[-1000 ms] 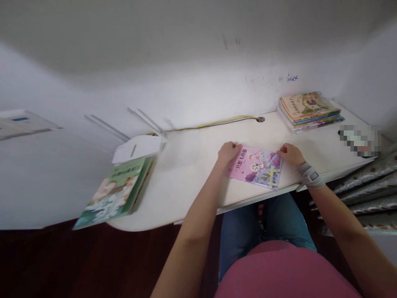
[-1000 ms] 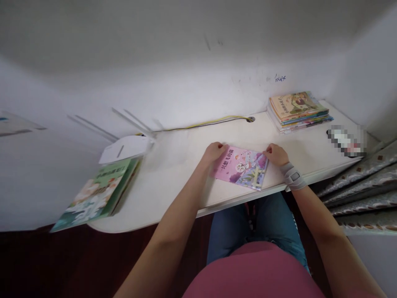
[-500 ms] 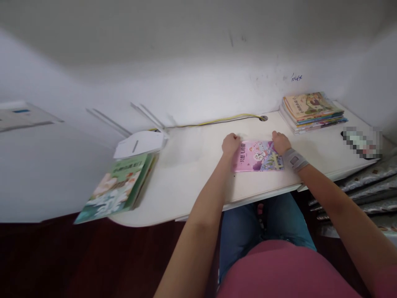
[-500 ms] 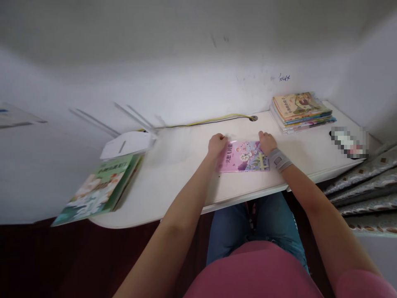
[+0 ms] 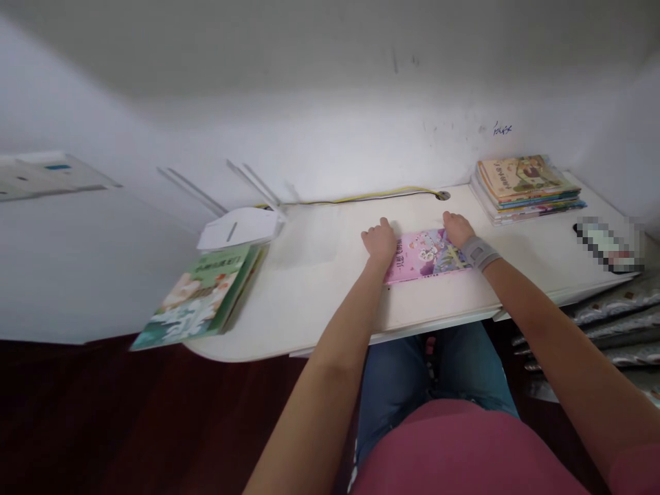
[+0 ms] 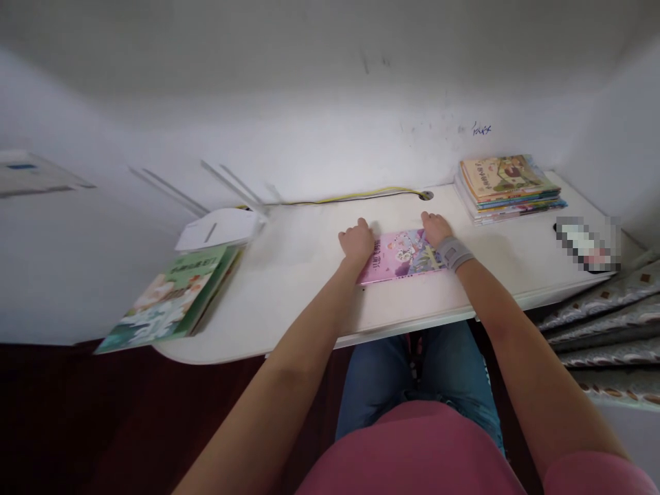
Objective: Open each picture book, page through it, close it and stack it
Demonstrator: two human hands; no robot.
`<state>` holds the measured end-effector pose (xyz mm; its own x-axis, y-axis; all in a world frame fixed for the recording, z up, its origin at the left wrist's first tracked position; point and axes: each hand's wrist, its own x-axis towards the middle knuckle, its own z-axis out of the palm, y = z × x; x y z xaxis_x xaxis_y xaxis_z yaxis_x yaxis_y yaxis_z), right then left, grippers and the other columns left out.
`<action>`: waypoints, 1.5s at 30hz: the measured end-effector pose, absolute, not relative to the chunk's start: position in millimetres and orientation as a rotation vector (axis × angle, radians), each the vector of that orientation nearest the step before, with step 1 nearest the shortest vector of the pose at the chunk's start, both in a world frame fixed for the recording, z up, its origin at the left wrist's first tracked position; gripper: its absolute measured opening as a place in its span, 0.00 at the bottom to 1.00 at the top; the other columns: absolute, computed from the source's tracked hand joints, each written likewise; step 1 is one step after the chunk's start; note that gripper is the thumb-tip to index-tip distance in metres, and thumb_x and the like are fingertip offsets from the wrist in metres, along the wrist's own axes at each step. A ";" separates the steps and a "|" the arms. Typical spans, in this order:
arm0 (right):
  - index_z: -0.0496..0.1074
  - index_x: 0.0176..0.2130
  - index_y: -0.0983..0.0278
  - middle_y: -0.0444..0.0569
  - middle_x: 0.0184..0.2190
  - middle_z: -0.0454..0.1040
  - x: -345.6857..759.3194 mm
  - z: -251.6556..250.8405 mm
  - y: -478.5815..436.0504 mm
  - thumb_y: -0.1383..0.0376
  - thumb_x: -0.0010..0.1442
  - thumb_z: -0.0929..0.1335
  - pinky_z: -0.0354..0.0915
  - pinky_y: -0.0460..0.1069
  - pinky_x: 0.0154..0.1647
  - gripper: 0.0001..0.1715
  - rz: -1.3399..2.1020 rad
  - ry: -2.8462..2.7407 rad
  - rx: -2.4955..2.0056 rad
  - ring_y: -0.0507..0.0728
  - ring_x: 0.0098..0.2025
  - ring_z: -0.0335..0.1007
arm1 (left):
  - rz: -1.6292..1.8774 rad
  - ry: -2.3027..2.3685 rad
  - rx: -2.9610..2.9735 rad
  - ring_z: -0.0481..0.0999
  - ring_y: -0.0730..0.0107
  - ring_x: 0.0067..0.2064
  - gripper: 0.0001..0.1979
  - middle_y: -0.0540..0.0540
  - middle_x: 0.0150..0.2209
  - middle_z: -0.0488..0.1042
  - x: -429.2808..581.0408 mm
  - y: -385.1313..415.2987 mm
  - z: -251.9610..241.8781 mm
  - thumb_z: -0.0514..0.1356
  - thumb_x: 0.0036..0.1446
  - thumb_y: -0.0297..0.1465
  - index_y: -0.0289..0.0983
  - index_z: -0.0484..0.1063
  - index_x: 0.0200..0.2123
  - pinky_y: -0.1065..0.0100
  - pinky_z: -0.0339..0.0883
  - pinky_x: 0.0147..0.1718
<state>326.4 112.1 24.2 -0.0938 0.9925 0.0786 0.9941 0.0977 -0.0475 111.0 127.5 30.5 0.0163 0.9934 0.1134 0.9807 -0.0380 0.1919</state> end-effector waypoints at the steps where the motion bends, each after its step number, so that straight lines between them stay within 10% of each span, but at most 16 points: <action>1: 0.63 0.51 0.75 0.65 0.45 0.72 327.0 24.6 112.6 0.77 0.61 0.58 0.58 0.52 0.49 0.18 -0.022 -2.266 -2.043 0.62 0.48 0.67 | 0.346 2.128 2.228 0.71 0.49 0.50 0.18 0.30 0.44 0.75 112.8 125.5 34.2 0.45 0.62 0.28 0.31 0.63 0.53 0.55 0.56 0.47; 9: 0.62 0.51 0.74 0.65 0.46 0.72 327.1 26.5 110.5 0.75 0.63 0.57 0.58 0.54 0.49 0.18 0.023 -2.261 -2.009 0.64 0.49 0.67 | 0.458 1.783 2.556 0.62 0.52 0.60 0.24 0.33 0.58 0.66 150.2 84.7 35.7 0.40 0.66 0.37 0.31 0.68 0.51 0.55 0.54 0.56; 15: 0.60 0.53 0.73 0.62 0.42 0.74 334.3 36.1 113.3 0.73 0.63 0.57 0.62 0.53 0.44 0.18 0.084 -2.173 -2.079 0.63 0.45 0.70 | 0.267 1.753 2.447 0.48 0.48 0.68 0.32 0.34 0.67 0.50 159.1 78.3 11.6 0.38 0.65 0.43 0.28 0.52 0.65 0.47 0.42 0.62; 28: 0.67 0.55 0.70 0.55 0.60 0.65 234.8 18.8 73.4 0.60 0.70 0.49 0.48 0.54 0.65 0.30 0.303 -2.216 -1.512 0.57 0.64 0.54 | 0.529 1.497 2.347 0.47 0.46 0.68 0.34 0.30 0.66 0.52 148.7 83.1 1.1 0.52 0.57 0.35 0.25 0.53 0.64 0.48 0.33 0.64; 45: 0.57 0.63 0.72 0.60 0.65 0.56 295.8 12.9 68.6 0.51 0.67 0.55 0.48 0.60 0.64 0.36 0.017 -2.401 -1.742 0.68 0.66 0.49 | 0.196 1.721 2.520 0.50 0.50 0.67 0.32 0.38 0.67 0.51 132.1 83.0 16.4 0.37 0.64 0.42 0.32 0.52 0.66 0.50 0.45 0.62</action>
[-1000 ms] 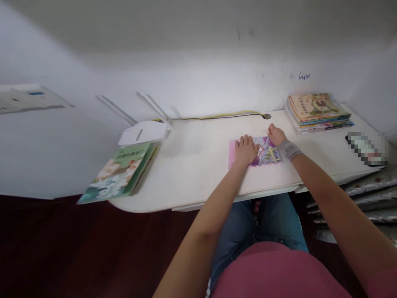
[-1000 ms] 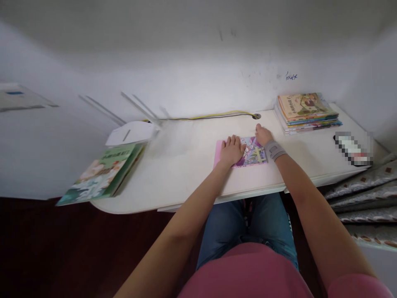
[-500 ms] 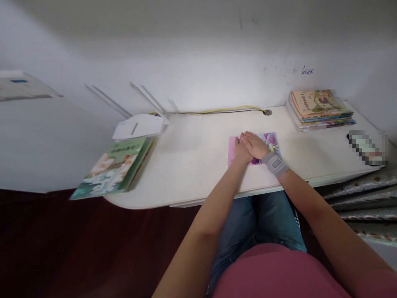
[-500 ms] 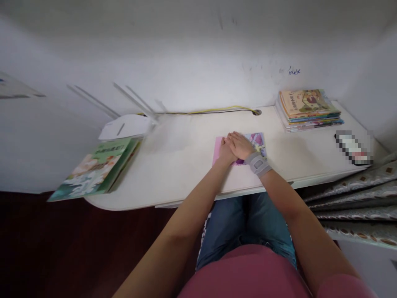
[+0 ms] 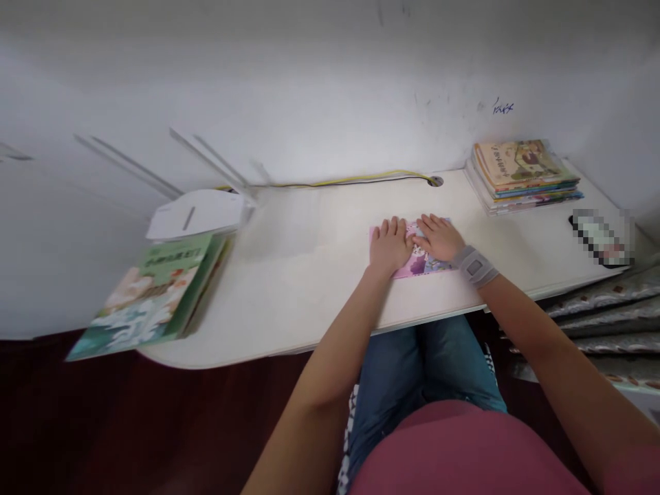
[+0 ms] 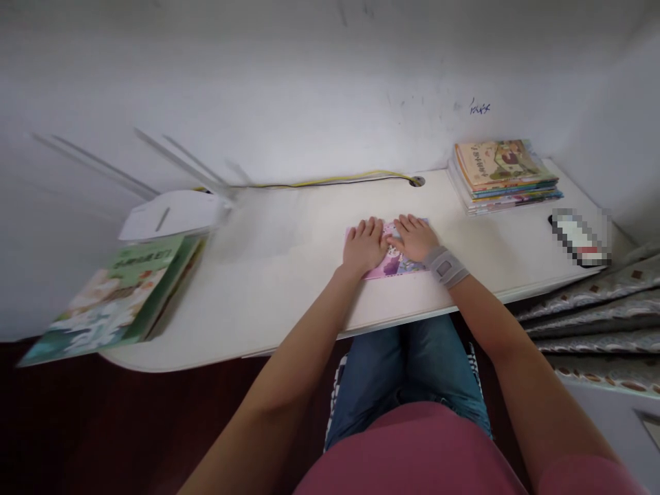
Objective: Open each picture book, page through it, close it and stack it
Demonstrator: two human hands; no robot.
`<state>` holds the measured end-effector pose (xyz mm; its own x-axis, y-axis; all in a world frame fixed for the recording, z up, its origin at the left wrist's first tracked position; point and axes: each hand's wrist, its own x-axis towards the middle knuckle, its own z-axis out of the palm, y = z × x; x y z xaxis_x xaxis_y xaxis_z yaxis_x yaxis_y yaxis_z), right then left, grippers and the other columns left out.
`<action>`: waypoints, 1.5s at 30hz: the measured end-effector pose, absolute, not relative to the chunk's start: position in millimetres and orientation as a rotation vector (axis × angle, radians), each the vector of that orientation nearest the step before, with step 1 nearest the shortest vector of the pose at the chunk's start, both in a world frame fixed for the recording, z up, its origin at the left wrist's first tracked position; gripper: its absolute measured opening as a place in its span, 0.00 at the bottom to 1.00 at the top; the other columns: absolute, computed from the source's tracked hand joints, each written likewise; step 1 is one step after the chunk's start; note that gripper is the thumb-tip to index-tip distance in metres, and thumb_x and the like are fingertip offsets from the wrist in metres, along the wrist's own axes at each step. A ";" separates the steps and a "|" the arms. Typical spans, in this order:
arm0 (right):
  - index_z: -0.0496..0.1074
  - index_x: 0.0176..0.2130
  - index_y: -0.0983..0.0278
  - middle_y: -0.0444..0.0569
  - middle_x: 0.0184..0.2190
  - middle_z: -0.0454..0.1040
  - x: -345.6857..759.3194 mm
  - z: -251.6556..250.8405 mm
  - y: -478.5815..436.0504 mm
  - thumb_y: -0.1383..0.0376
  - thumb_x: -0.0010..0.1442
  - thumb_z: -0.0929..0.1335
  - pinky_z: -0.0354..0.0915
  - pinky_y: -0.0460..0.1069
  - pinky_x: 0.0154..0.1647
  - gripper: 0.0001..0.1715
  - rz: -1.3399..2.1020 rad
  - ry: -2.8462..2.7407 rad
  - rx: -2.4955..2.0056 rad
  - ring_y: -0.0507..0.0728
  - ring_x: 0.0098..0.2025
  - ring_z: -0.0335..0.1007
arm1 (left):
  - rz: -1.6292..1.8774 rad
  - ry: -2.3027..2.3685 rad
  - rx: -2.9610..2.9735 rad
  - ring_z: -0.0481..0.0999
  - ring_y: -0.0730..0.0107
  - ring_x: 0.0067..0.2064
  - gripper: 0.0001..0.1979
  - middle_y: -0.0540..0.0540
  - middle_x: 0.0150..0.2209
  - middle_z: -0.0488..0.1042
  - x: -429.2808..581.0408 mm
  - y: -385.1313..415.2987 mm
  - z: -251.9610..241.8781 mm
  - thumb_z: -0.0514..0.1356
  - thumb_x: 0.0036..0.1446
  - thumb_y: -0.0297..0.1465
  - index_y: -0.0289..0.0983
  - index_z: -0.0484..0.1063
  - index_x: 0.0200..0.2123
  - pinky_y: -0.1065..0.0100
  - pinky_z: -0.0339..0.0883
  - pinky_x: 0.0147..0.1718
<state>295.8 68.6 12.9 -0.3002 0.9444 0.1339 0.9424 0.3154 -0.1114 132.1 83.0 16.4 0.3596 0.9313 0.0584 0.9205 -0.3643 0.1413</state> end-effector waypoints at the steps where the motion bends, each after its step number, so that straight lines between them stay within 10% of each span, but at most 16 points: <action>1: 0.57 0.64 0.73 0.60 0.65 0.55 302.4 12.1 68.7 0.51 0.67 0.55 0.48 0.60 0.64 0.36 0.003 -2.411 -1.726 0.68 0.66 0.50 | 0.208 1.729 2.502 0.50 0.50 0.67 0.32 0.39 0.67 0.52 127.6 84.3 15.8 0.37 0.64 0.43 0.34 0.52 0.66 0.49 0.45 0.62; 11: 0.64 0.59 0.74 0.61 0.61 0.63 349.3 8.7 77.9 0.59 0.65 0.57 0.53 0.56 0.65 0.29 0.117 -2.454 -1.484 0.60 0.63 0.56 | 0.357 1.943 2.184 0.48 0.49 0.68 0.36 0.28 0.66 0.51 87.9 88.1 9.7 0.42 0.63 0.44 0.22 0.48 0.65 0.48 0.41 0.64; 24: 0.69 0.53 0.68 0.59 0.53 0.71 345.6 -0.7 78.7 0.61 0.61 0.62 0.59 0.59 0.59 0.23 0.090 -2.263 -1.406 0.62 0.56 0.66 | 1.049 1.575 1.608 0.70 0.60 0.55 0.23 0.39 0.55 0.71 65.4 103.9 10.9 0.56 0.55 0.33 0.36 0.67 0.55 0.58 0.60 0.56; 31: 0.68 0.52 0.66 0.58 0.50 0.73 344.5 0.8 82.2 0.59 0.61 0.62 0.60 0.59 0.56 0.22 0.140 -2.192 -1.386 0.63 0.52 0.67 | 1.087 1.261 1.246 0.71 0.73 0.25 0.28 0.53 0.25 0.70 63.0 110.6 20.2 0.64 0.46 0.35 0.38 0.69 0.53 0.69 0.67 0.27; 36: 0.71 0.49 0.65 0.56 0.45 0.74 344.3 15.6 81.6 0.58 0.62 0.62 0.62 0.58 0.54 0.20 0.173 -2.093 -1.338 0.61 0.49 0.68 | 1.000 1.034 1.117 0.71 0.74 0.24 0.28 0.55 0.22 0.70 60.8 108.5 38.2 0.67 0.41 0.33 0.36 0.70 0.49 0.70 0.66 0.26; 45: 0.73 0.37 0.62 0.47 0.32 0.75 351.9 42.3 69.9 0.55 0.57 0.65 0.68 0.51 0.33 0.15 0.795 -1.660 -1.314 0.53 0.29 0.70 | 0.964 1.173 1.201 0.73 0.71 0.26 0.13 0.50 0.25 0.74 54.0 101.4 52.5 0.67 0.41 0.37 0.35 0.74 0.30 0.67 0.66 0.29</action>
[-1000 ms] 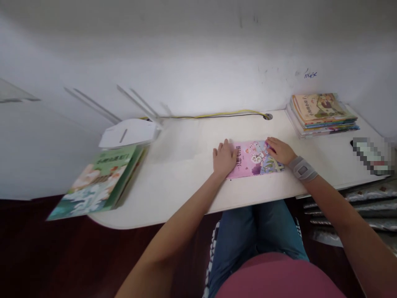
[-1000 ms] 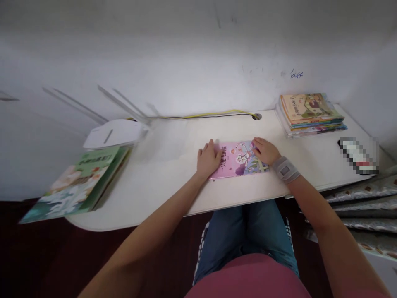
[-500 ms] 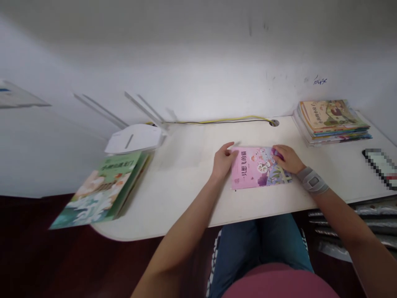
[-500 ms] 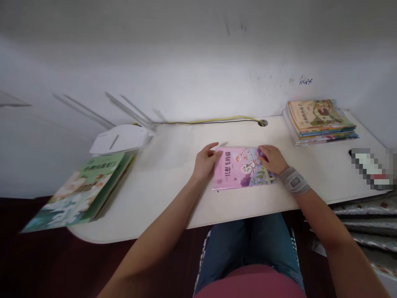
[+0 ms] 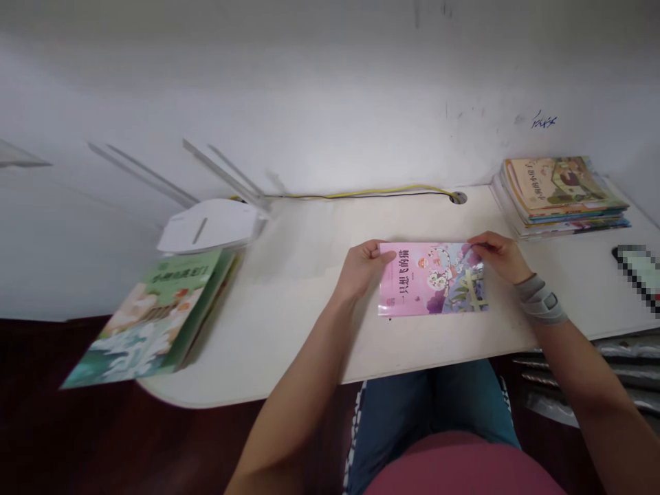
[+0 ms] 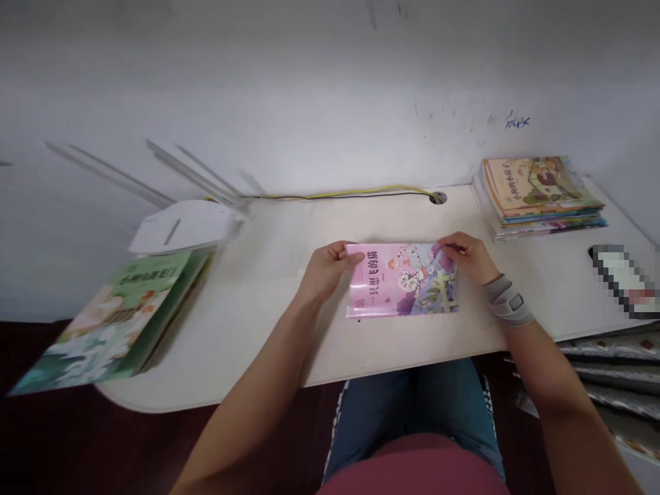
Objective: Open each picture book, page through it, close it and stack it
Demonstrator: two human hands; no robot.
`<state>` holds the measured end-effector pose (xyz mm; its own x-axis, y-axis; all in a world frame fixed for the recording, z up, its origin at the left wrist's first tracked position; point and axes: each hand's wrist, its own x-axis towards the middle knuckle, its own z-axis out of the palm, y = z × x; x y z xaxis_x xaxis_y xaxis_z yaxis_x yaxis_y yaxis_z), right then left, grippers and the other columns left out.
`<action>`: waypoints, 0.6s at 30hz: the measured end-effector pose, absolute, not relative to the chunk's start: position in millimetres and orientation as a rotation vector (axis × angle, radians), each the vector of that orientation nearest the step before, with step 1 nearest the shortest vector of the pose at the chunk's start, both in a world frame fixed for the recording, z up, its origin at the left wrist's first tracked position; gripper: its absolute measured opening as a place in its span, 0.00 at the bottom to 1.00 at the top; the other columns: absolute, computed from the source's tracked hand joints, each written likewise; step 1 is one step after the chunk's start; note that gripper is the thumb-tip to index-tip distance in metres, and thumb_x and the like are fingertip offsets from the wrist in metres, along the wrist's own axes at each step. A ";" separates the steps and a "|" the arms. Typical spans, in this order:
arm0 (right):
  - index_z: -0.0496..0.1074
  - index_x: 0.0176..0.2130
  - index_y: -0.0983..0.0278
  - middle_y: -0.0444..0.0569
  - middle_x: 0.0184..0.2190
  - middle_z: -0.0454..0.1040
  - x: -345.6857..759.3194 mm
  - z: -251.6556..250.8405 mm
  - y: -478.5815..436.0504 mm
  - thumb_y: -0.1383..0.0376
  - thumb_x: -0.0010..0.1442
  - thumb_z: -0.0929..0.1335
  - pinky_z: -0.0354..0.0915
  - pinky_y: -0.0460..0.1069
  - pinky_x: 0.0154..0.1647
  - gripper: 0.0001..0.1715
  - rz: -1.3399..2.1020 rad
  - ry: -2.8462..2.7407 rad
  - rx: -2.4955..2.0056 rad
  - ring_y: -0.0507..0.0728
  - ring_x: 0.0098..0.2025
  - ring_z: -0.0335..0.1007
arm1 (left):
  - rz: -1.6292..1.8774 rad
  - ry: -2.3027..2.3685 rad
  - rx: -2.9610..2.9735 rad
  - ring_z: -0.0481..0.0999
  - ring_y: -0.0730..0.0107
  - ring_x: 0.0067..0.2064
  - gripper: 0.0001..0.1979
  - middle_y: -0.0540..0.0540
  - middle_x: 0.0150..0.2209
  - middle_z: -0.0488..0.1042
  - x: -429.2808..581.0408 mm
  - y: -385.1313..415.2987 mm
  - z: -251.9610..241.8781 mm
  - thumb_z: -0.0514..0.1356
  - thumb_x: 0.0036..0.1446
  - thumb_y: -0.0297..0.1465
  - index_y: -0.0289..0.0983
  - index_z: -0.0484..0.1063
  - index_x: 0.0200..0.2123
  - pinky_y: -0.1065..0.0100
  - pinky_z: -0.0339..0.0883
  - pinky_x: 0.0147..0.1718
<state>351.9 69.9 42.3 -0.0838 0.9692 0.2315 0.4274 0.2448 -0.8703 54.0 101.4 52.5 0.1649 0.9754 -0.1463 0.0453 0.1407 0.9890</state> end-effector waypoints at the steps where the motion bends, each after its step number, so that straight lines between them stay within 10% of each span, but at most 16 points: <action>1: 0.72 0.36 0.62 0.46 0.29 0.75 351.9 42.9 69.9 0.54 0.56 0.66 0.67 0.50 0.30 0.15 0.840 -1.614 -1.315 0.52 0.26 0.68 | 0.964 1.208 1.222 0.72 0.72 0.26 0.13 0.50 0.24 0.74 54.0 100.5 52.9 0.67 0.42 0.37 0.35 0.74 0.30 0.68 0.65 0.28; 18: 0.73 0.33 0.62 0.46 0.27 0.75 347.0 23.8 82.1 0.58 0.59 0.64 0.59 0.48 0.32 0.12 0.297 -1.830 -1.903 0.54 0.29 0.69 | 0.530 1.847 1.937 0.70 0.57 0.42 0.17 0.40 0.37 0.71 64.3 108.6 35.5 0.53 0.56 0.41 0.38 0.68 0.19 0.55 0.65 0.45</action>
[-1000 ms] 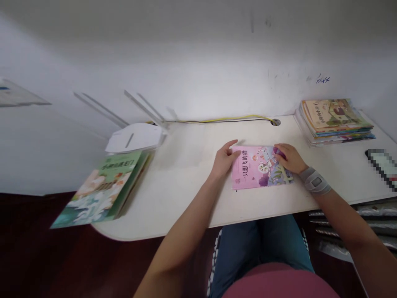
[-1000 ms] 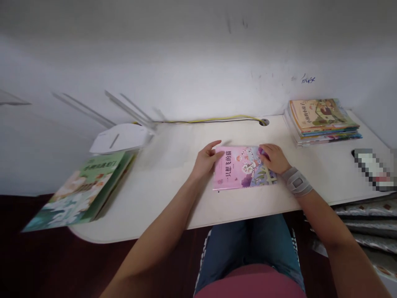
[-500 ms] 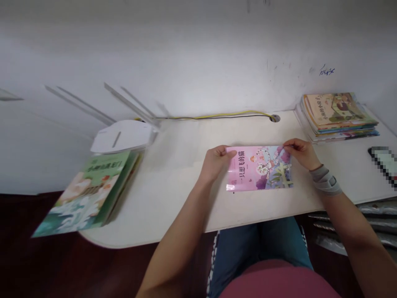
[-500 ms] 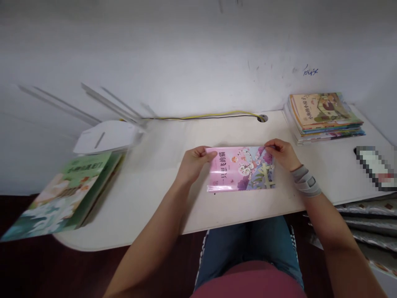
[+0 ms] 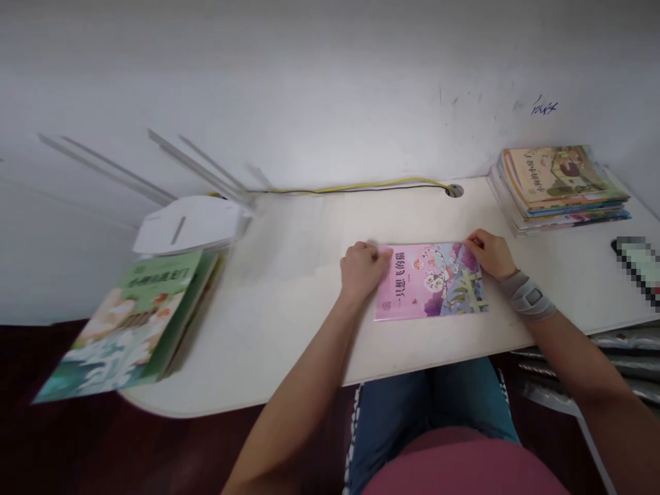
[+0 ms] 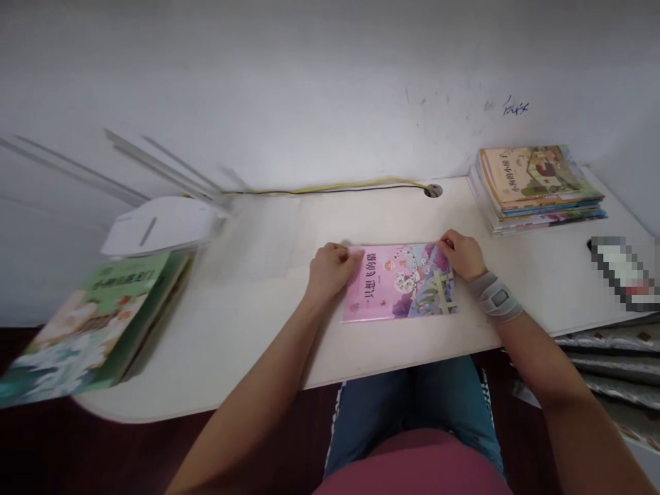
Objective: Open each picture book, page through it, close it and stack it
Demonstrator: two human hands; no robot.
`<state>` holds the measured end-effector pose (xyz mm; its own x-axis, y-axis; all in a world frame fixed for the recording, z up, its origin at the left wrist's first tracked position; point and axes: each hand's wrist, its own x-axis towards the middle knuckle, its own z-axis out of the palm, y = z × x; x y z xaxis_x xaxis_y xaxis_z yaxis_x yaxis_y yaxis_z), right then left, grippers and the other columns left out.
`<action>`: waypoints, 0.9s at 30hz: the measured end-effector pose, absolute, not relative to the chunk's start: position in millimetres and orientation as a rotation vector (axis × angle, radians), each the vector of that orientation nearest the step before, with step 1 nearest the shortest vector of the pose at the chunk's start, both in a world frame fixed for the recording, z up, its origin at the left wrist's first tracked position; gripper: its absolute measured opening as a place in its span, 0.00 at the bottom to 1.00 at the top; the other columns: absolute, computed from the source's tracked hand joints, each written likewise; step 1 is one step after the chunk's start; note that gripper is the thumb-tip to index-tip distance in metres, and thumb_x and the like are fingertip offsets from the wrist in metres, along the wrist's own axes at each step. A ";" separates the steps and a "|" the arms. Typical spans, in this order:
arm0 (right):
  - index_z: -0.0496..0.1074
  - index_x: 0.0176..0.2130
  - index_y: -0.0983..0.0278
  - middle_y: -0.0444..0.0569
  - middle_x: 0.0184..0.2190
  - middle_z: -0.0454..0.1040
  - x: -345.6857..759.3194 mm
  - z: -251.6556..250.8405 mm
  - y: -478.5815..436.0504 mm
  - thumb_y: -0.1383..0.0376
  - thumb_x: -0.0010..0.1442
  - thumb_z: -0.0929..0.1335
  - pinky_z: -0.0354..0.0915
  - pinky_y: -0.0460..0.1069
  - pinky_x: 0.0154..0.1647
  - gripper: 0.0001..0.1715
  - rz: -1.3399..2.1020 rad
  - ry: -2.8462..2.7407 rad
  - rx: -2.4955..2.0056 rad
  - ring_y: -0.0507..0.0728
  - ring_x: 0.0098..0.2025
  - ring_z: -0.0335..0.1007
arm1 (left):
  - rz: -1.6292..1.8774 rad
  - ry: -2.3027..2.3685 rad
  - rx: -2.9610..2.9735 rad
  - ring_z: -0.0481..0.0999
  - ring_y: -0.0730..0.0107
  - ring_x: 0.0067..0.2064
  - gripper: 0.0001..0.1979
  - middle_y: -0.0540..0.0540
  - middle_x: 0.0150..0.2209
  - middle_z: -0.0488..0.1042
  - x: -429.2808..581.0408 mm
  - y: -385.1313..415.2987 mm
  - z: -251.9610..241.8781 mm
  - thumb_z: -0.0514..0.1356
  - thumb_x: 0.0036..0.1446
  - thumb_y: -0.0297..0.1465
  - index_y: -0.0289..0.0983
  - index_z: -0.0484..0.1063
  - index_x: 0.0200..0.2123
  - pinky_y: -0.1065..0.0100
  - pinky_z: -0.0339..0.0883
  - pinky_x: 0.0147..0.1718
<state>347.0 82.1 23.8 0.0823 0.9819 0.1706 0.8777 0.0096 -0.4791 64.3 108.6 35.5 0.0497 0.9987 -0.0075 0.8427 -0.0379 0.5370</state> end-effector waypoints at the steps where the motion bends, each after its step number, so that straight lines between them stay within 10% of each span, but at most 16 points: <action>1: 0.73 0.34 0.62 0.46 0.28 0.76 346.1 22.4 82.2 0.58 0.60 0.63 0.59 0.48 0.32 0.13 0.261 -1.859 -1.949 0.55 0.30 0.70 | 0.473 1.883 1.979 0.70 0.55 0.43 0.18 0.39 0.37 0.71 65.9 108.7 35.6 0.53 0.56 0.40 0.38 0.68 0.19 0.53 0.65 0.45; 11: 0.72 0.41 0.59 0.48 0.35 0.79 341.3 28.0 77.3 0.53 0.65 0.59 0.55 0.48 0.29 0.18 0.087 -1.973 -2.263 0.58 0.35 0.73 | 0.406 1.967 2.048 0.70 0.50 0.49 0.20 0.36 0.46 0.71 65.0 109.0 31.1 0.56 0.56 0.45 0.38 0.71 0.45 0.52 0.64 0.47; 21: 0.70 0.43 0.63 0.54 0.37 0.77 330.2 28.2 72.7 0.57 0.67 0.57 0.56 0.48 0.30 0.18 -0.053 -2.069 -2.299 0.59 0.38 0.73 | 0.512 1.855 1.870 0.73 0.57 0.42 0.13 0.41 0.40 0.73 68.6 110.0 34.5 0.57 0.53 0.39 0.38 0.70 0.39 0.58 0.67 0.43; 27: 0.69 0.45 0.62 0.54 0.39 0.77 329.8 28.4 71.9 0.58 0.68 0.56 0.57 0.48 0.31 0.18 -0.055 -2.084 -2.283 0.58 0.39 0.73 | 0.804 1.604 1.535 0.75 0.64 0.36 0.27 0.42 0.39 0.74 66.1 92.9 35.7 0.58 0.54 0.42 0.38 0.60 0.55 0.63 0.68 0.35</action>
